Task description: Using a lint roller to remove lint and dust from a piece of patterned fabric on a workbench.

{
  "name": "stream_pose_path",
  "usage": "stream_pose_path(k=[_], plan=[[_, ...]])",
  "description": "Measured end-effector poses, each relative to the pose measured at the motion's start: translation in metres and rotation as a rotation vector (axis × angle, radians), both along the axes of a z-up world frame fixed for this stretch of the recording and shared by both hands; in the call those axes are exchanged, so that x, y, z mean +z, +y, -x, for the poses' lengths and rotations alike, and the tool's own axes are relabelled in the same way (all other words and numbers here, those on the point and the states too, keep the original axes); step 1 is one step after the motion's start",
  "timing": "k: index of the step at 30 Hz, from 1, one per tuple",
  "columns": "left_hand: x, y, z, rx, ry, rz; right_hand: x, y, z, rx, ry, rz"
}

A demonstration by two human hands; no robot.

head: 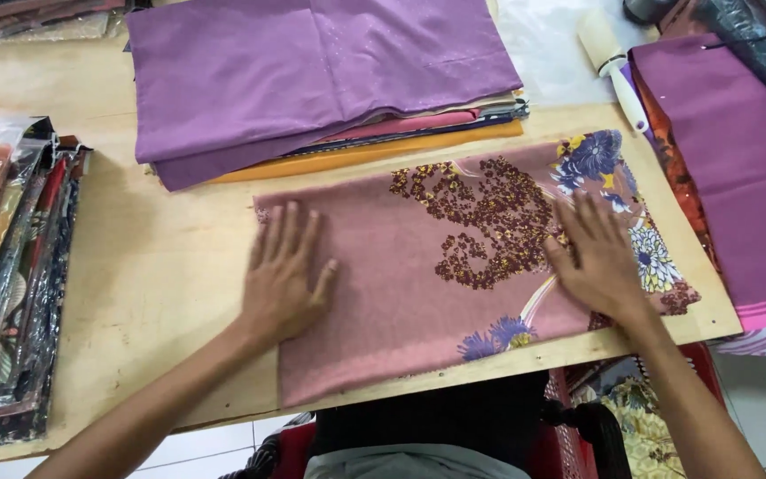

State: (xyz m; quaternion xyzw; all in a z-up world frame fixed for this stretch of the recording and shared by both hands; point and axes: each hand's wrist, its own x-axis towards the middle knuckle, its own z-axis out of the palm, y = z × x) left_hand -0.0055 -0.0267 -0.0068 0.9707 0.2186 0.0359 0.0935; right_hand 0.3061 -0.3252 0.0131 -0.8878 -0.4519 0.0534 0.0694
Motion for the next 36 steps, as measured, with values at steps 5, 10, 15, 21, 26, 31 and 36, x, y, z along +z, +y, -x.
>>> stream_pose_path(k=[5, 10, 15, 21, 26, 31, 36], plan=[[0.002, 0.015, 0.008, 0.213, 0.111, 0.005, 0.007, -0.019, -0.017, -0.207, 0.062, -0.05], [0.019, -0.03, -0.015, 0.043, 0.072, -0.075, 0.03, 0.035, 0.021, -0.129, 0.009, -0.044], [-0.006, -0.056, -0.052, -0.137, -0.078, 0.019, 0.021, 0.091, 0.049, 0.249, 0.136, 0.098], [-0.001, -0.046, -0.037, -0.145, -0.1, 0.046, 0.002, 0.065, -0.04, 0.098, 0.036, 0.07], [0.0, -0.015, -0.03, 0.059, -0.02, 0.075, -0.013, 0.041, -0.084, -0.056, 0.03, 0.047], [-0.011, 0.004, -0.027, 0.176, 0.018, 0.028, 0.009, 0.054, -0.049, -0.22, 0.078, 0.152], [0.043, -0.071, -0.014, -0.105, -0.065, 0.296, 0.065, 0.068, 0.083, -0.256, 0.36, 0.058]])
